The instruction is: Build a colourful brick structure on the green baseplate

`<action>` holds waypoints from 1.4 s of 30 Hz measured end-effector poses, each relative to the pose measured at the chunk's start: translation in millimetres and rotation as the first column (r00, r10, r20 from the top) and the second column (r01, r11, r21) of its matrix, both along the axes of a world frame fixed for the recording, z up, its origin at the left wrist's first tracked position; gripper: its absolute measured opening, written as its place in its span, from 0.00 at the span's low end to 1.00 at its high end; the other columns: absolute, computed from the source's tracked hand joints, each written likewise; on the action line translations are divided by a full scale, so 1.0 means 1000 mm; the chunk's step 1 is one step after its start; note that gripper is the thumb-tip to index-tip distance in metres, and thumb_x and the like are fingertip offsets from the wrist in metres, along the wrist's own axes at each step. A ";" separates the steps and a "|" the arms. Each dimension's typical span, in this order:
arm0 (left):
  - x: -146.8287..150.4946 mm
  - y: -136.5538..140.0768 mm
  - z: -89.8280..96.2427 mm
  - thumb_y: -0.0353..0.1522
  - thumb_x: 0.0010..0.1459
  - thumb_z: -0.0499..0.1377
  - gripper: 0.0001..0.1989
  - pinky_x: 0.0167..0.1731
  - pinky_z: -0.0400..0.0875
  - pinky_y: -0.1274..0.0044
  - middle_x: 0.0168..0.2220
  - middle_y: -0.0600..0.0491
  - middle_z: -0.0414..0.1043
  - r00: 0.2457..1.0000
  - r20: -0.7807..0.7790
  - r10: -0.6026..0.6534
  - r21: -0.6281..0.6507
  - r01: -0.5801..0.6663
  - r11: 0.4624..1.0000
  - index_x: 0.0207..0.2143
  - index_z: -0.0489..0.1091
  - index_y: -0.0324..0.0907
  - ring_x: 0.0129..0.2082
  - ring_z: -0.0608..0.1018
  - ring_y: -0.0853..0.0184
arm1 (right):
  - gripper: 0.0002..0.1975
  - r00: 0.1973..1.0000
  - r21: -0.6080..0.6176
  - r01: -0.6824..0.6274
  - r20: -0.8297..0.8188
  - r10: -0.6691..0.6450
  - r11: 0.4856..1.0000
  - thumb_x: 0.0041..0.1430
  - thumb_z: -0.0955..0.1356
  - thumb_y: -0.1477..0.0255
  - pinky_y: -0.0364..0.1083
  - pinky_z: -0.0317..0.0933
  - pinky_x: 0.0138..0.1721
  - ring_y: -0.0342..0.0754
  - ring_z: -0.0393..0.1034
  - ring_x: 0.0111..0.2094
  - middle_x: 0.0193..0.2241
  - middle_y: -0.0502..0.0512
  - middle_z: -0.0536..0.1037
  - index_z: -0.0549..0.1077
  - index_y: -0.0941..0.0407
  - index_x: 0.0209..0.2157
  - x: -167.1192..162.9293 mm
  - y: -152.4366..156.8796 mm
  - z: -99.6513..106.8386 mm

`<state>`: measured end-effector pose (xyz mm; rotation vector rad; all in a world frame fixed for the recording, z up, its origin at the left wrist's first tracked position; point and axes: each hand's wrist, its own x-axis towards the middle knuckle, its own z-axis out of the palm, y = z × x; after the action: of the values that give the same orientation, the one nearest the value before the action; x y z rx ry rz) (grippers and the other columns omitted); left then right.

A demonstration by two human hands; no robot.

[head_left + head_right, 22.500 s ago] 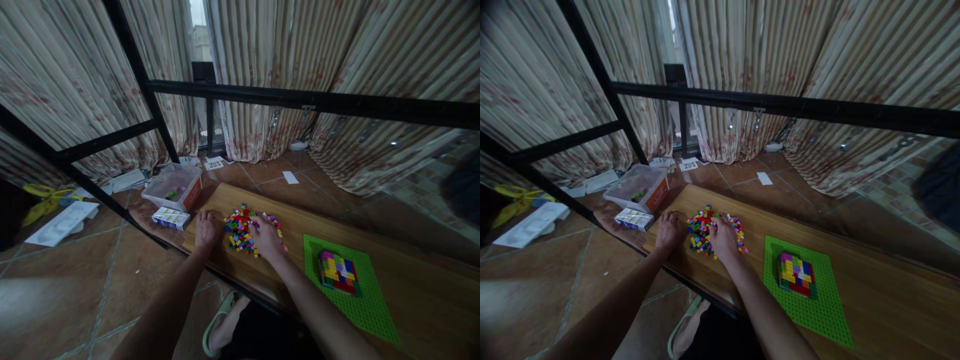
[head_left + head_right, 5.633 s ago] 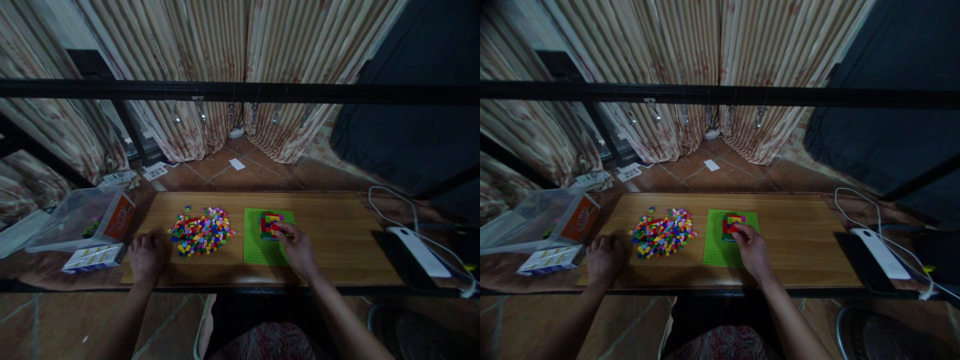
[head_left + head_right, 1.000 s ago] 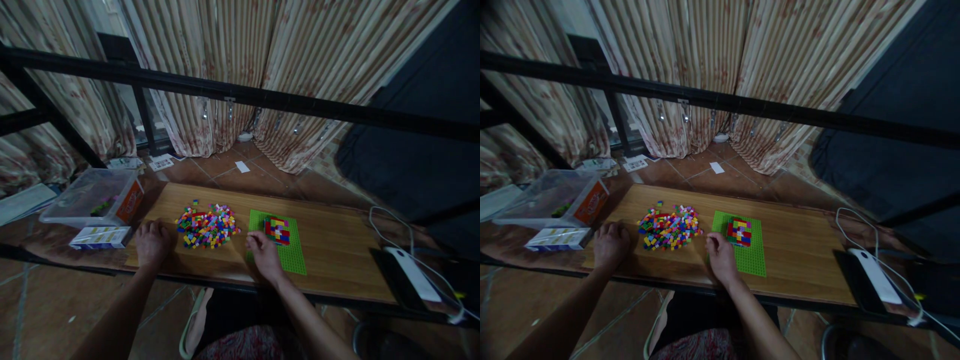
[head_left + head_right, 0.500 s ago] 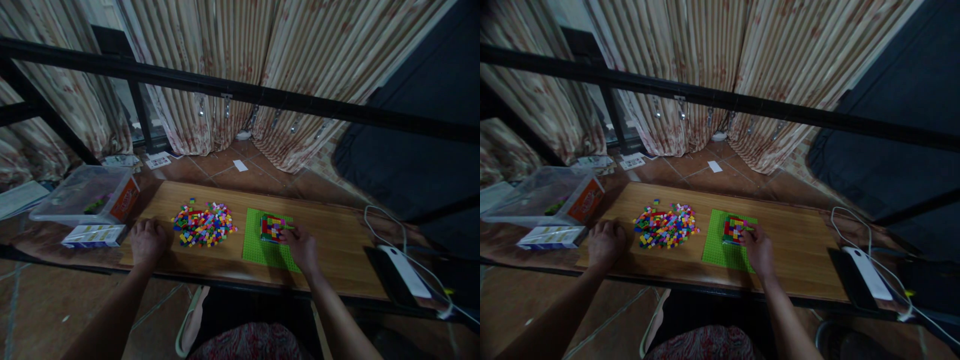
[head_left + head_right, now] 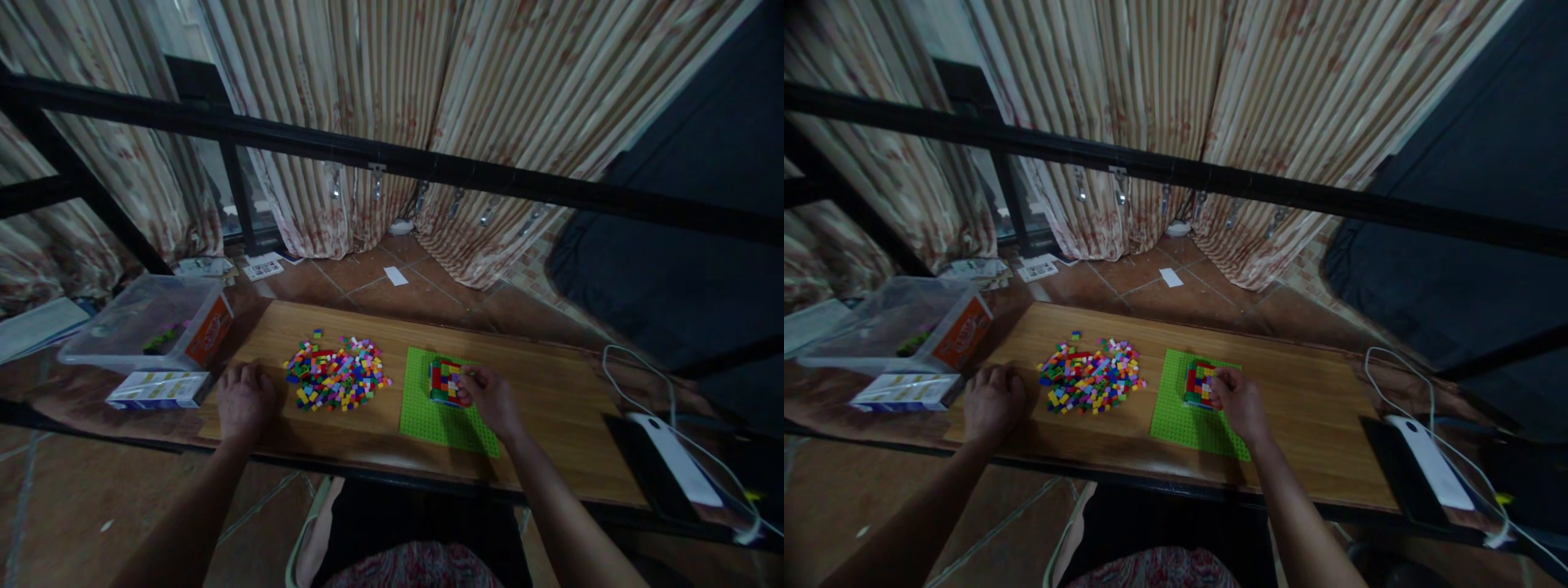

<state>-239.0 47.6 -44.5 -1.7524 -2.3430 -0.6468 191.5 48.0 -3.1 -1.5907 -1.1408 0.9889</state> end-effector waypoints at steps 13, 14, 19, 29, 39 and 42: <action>-0.002 0.001 -0.006 0.35 0.59 0.46 0.20 0.50 0.61 0.64 0.45 0.39 0.70 0.999 -0.027 0.019 -0.001 -0.019 1.000 0.45 0.70 0.35 0.48 0.69 0.52 | 0.09 0.806 0.006 -0.162 0.577 0.129 0.987 0.51 0.68 0.66 0.46 0.62 0.30 0.49 0.72 0.26 0.26 0.52 0.79 0.77 0.53 0.34 -0.001 0.009 0.006; -0.002 0.001 -0.005 0.35 0.59 0.46 0.20 0.50 0.61 0.64 0.45 0.39 0.70 0.999 -0.029 0.018 -0.006 -0.018 1.000 0.44 0.71 0.35 0.48 0.69 0.52 | 0.09 0.773 0.011 -0.163 0.622 0.121 0.987 0.52 0.68 0.67 0.46 0.61 0.30 0.49 0.72 0.26 0.25 0.52 0.79 0.78 0.52 0.34 -0.003 0.009 0.007; -0.002 0.001 -0.003 0.34 0.58 0.46 0.20 0.49 0.62 0.64 0.44 0.39 0.70 0.999 -0.033 0.000 -0.022 -0.001 1.000 0.45 0.70 0.34 0.48 0.69 0.52 | 0.10 0.578 -0.051 -0.127 0.808 0.116 0.991 0.57 0.65 0.70 0.45 0.61 0.34 0.49 0.74 0.31 0.32 0.55 0.81 0.78 0.53 0.37 -0.014 0.007 0.013; -0.001 0.001 -0.003 0.33 0.57 0.47 0.18 0.50 0.62 0.63 0.45 0.39 0.70 1.000 0.020 -0.012 0.010 0.012 1.000 0.44 0.70 0.35 0.49 0.70 0.52 | 0.12 0.215 -0.223 -0.200 0.940 0.265 0.954 0.60 0.61 0.78 0.44 0.60 0.38 0.50 0.74 0.37 0.34 0.62 0.80 0.76 0.61 0.36 -0.027 0.010 0.024; -0.002 0.001 -0.006 0.34 0.58 0.47 0.20 0.50 0.62 0.63 0.45 0.39 0.71 1.000 -0.002 -0.001 0.015 0.001 1.000 0.46 0.70 0.34 0.48 0.70 0.52 | 0.13 0.141 -0.289 -0.201 0.937 0.319 0.936 0.58 0.61 0.80 0.44 0.61 0.37 0.50 0.75 0.36 0.35 0.63 0.80 0.75 0.61 0.40 -0.029 0.019 0.029; -0.001 0.000 -0.005 0.34 0.58 0.47 0.20 0.50 0.62 0.63 0.45 0.39 0.70 1.000 0.007 -0.005 0.009 0.005 1.000 0.46 0.70 0.34 0.48 0.70 0.52 | 0.16 0.233 -0.249 -0.201 0.927 0.293 0.947 0.57 0.64 0.78 0.44 0.62 0.37 0.49 0.75 0.37 0.36 0.59 0.81 0.73 0.59 0.47 -0.020 0.017 0.029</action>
<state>-240.1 48.0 -49.5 -1.7559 -2.3373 -0.6651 171.7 65.1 25.7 -2.1804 -2.2805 0.0566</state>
